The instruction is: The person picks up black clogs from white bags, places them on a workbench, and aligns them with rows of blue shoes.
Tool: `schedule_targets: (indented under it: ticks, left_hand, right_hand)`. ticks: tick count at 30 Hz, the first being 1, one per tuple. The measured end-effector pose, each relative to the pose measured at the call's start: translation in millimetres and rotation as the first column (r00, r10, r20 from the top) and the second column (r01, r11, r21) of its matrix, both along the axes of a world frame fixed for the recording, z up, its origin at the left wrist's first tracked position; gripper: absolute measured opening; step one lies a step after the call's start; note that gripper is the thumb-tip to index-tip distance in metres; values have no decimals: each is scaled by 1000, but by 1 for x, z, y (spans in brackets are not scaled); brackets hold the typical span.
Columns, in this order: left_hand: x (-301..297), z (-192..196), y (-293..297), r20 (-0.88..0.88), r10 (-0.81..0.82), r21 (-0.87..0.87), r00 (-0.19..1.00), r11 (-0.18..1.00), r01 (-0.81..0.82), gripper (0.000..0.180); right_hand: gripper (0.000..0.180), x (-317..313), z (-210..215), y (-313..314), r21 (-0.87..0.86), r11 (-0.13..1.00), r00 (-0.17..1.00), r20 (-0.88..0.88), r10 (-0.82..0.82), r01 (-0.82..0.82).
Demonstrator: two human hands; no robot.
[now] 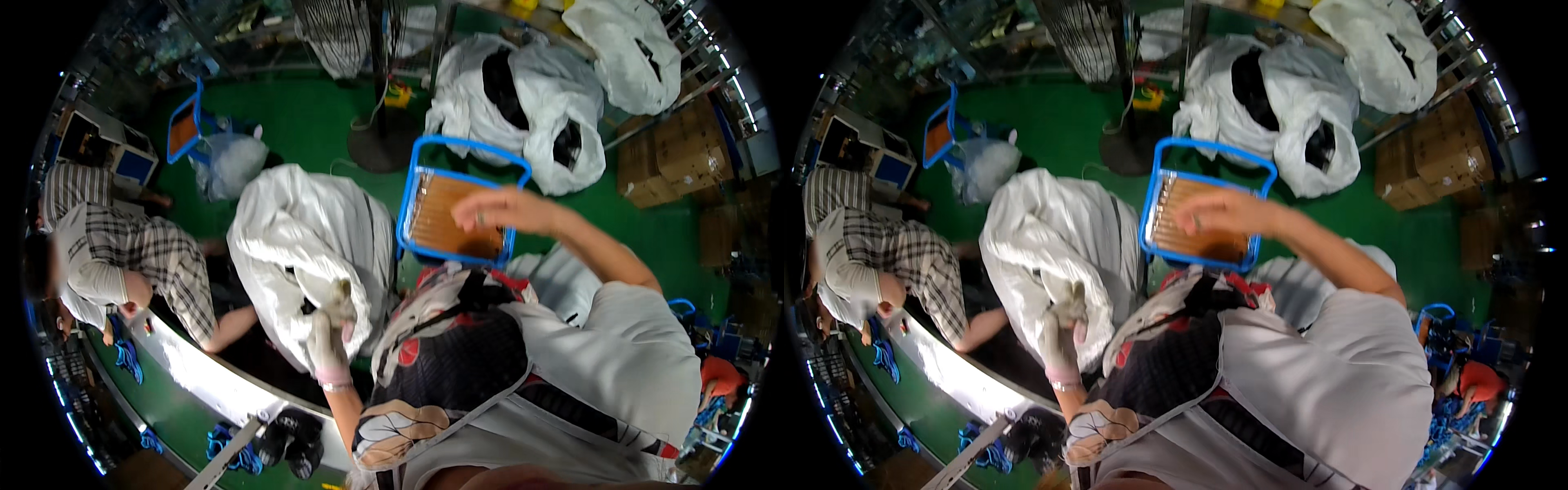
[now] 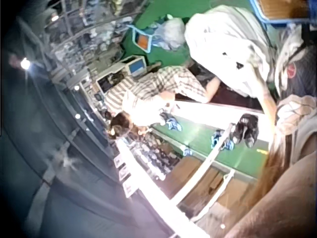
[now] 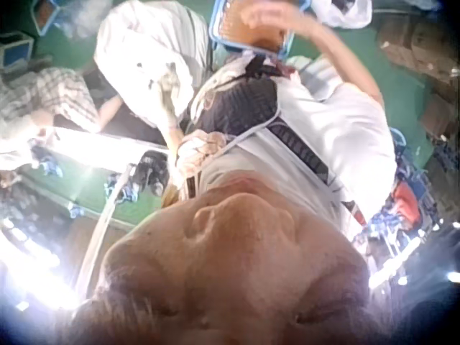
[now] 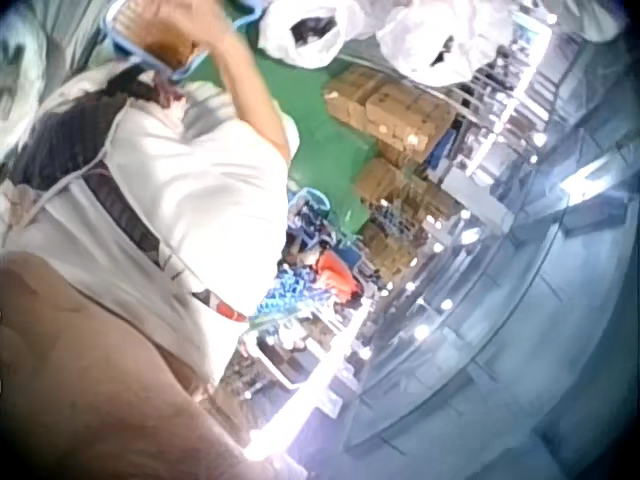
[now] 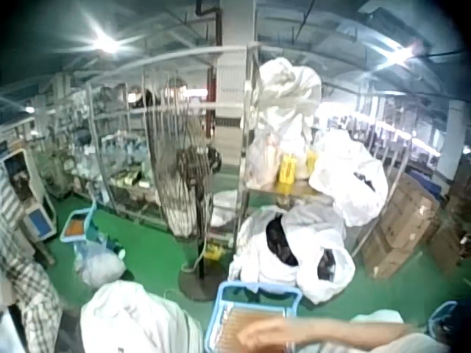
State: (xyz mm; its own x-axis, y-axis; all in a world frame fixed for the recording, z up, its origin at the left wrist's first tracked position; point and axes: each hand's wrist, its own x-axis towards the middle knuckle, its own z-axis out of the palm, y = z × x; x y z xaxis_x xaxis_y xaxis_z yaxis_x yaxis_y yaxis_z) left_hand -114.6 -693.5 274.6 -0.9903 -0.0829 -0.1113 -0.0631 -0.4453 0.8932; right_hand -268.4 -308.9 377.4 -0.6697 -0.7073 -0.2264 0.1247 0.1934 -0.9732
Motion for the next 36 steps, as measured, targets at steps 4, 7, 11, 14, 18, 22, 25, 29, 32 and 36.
schedule_targets:
  ticks: [4,7,11,14,18,22,25,29,32,36]
  left_hand:
    - [-17,1,15,236,29,-506,971,857,97,33]
    - [-26,-19,20,170,-15,-864,985,479,156,30]
    - [-47,-42,30,287,-19,-922,958,266,281,29]
    - [-69,-53,42,243,-91,-888,966,380,260,30]
    - [-115,-34,95,397,-186,-596,899,693,406,32]
    - [-174,-45,158,97,-472,-468,876,755,459,30]
    - [-225,-71,211,78,-529,-79,845,842,534,31]
    - [-278,-152,257,447,-588,-243,674,646,724,47]
    - [-296,-196,281,651,-556,-422,517,301,855,60]
    - [-270,-287,249,503,-512,-689,696,248,681,65]
  right_hand:
    - [34,-13,40,-12,31,999,988,-153,-28,33]
    - [31,-4,33,-4,177,976,979,-183,-94,127]
    - [27,13,31,24,301,920,967,-131,-220,251]
    - [26,4,50,51,280,897,937,-176,-303,343]
    - [30,-28,84,74,166,925,901,-335,-275,343]
    - [38,-74,122,89,86,950,792,-578,-198,301]
    - [40,-107,147,116,112,954,767,-623,-151,279]
    - [41,-126,169,152,262,882,745,-653,-137,391]
    - [40,-125,175,190,238,789,612,-763,-209,566]
    - [39,-123,183,215,41,692,421,-819,-390,720]
